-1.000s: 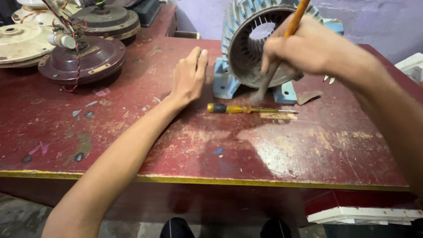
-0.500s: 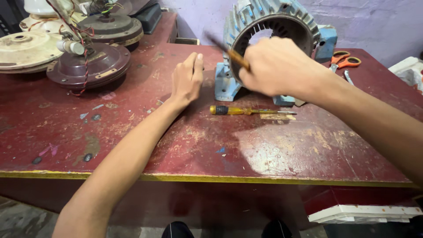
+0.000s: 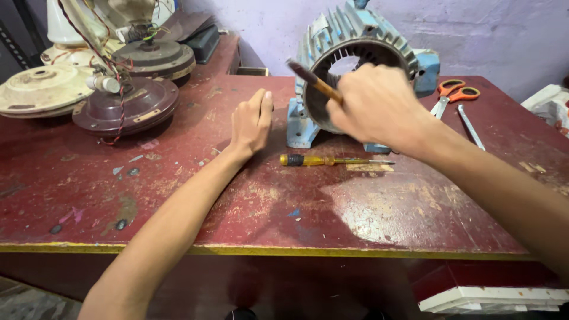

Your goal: The person cleans the interior of a light-blue electric motor housing using a brush and a small green abrasive pad. They repeatedly brush and scrub the inner slots and surfaces while holding the motor steady on a red workbench.

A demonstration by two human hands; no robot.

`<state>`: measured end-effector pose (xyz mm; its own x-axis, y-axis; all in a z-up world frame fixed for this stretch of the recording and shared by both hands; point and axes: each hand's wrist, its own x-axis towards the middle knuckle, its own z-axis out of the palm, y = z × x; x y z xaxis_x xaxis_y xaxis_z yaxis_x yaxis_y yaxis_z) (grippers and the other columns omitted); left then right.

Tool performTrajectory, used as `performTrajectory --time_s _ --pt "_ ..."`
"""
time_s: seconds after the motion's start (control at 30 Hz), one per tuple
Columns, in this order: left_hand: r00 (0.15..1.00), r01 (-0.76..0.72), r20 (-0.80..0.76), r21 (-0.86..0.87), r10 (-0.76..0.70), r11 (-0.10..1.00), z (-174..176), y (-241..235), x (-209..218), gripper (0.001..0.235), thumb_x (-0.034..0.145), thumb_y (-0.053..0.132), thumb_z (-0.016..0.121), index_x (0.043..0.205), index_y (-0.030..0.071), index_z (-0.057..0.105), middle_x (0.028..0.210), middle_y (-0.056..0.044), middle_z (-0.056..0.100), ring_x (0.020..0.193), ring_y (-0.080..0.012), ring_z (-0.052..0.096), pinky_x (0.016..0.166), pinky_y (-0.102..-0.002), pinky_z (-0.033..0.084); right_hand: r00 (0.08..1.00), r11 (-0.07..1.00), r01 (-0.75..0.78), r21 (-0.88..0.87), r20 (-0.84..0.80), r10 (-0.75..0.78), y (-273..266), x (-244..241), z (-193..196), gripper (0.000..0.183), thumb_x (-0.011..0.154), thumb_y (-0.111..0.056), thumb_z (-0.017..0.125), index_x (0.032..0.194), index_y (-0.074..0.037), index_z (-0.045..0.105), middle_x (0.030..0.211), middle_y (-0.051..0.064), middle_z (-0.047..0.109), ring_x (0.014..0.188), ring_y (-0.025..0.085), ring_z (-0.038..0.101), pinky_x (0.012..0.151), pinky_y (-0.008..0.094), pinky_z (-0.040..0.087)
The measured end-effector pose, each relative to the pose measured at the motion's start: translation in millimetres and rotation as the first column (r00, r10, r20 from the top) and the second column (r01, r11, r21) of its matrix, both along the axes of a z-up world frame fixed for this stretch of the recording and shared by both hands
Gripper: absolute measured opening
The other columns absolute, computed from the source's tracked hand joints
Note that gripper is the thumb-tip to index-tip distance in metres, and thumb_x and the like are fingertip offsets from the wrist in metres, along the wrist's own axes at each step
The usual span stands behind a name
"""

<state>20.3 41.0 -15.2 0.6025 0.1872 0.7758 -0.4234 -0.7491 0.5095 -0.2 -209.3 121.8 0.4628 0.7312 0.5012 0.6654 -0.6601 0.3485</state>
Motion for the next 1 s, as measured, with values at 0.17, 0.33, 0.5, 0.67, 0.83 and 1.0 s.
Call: performTrajectory --time_s 0.17,0.33,0.5,0.67,0.83,1.0 --pt "1.000 0.007 -0.026 0.046 -0.006 0.999 -1.0 -6.5 -1.0 0.039 0.108 0.036 0.039 0.090 0.007 0.058 0.073 -0.022 0.065 0.074 -0.0481 0.063 0.067 -0.058 0.044 0.802 0.798 -0.512 0.318 -0.154 0.577 -20.9 28.3 -27.9 0.024 0.084 -0.011 0.057 0.062 -0.001 0.061 0.051 0.012 0.055 0.043 0.024 0.055 0.047 0.041 0.046" --pt "0.999 -0.032 -0.023 0.108 0.034 0.994 1.9 -7.8 -3.2 0.037 0.108 0.036 0.041 0.092 0.007 0.057 0.072 -0.023 0.065 0.073 -0.0490 0.063 0.066 -0.060 0.043 0.549 0.554 -0.828 0.087 0.325 0.770 -50.5 39.2 -82.6 0.011 0.074 -0.002 0.055 0.064 -0.003 0.060 0.048 0.005 0.049 0.038 0.021 0.047 0.039 0.037 0.039" --pt "0.998 -0.002 0.054 0.271 -0.013 0.963 7.7 -9.4 -10.2 0.032 0.109 0.033 0.043 0.095 0.007 0.056 0.069 -0.022 0.063 0.068 -0.0464 0.063 0.063 -0.057 0.045 0.625 0.581 -0.780 0.232 0.306 0.718 -63.8 40.4 -111.7 0.009 0.077 0.000 0.062 0.080 0.000 0.070 0.056 0.005 0.054 0.043 0.019 0.050 0.043 0.035 0.041" --pt "0.986 0.078 0.102 0.408 -0.130 0.910 14.9 -13.5 -21.3 0.028 0.108 0.030 0.048 0.098 0.004 0.055 0.065 -0.020 0.061 0.064 -0.0440 0.063 0.060 -0.053 0.045 0.722 0.637 -0.689 0.344 0.250 0.646 -57.3 24.8 -105.4 0.028 0.075 0.005 0.071 0.103 0.001 0.074 0.081 0.013 0.057 0.064 0.023 0.059 0.056 0.035 0.050" --pt "0.983 0.072 0.118 0.468 -0.143 0.881 17.5 -22.0 -27.7 0.028 0.106 0.030 0.052 0.098 0.004 0.055 0.065 -0.020 0.061 0.066 -0.0433 0.064 0.059 -0.052 0.046 0.728 0.660 -0.682 0.314 0.211 0.652 -58.8 10.0 -90.6 0.043 0.081 0.016 0.067 0.122 0.004 0.071 0.103 0.016 0.055 0.092 0.025 0.065 0.083 0.034 0.062" --pt "0.985 0.105 0.081 0.433 -0.154 0.895 17.4 -25.2 -29.8 0.024 0.105 0.028 0.053 0.104 0.003 0.053 0.068 -0.018 0.063 0.067 -0.0423 0.065 0.059 -0.050 0.047 0.770 0.753 -0.626 0.203 0.316 0.555 -57.7 10.2 -87.6 0.027 0.079 -0.002 0.076 0.100 0.003 0.059 0.104 0.020 0.059 0.101 0.041 0.064 0.090 0.046 0.054"
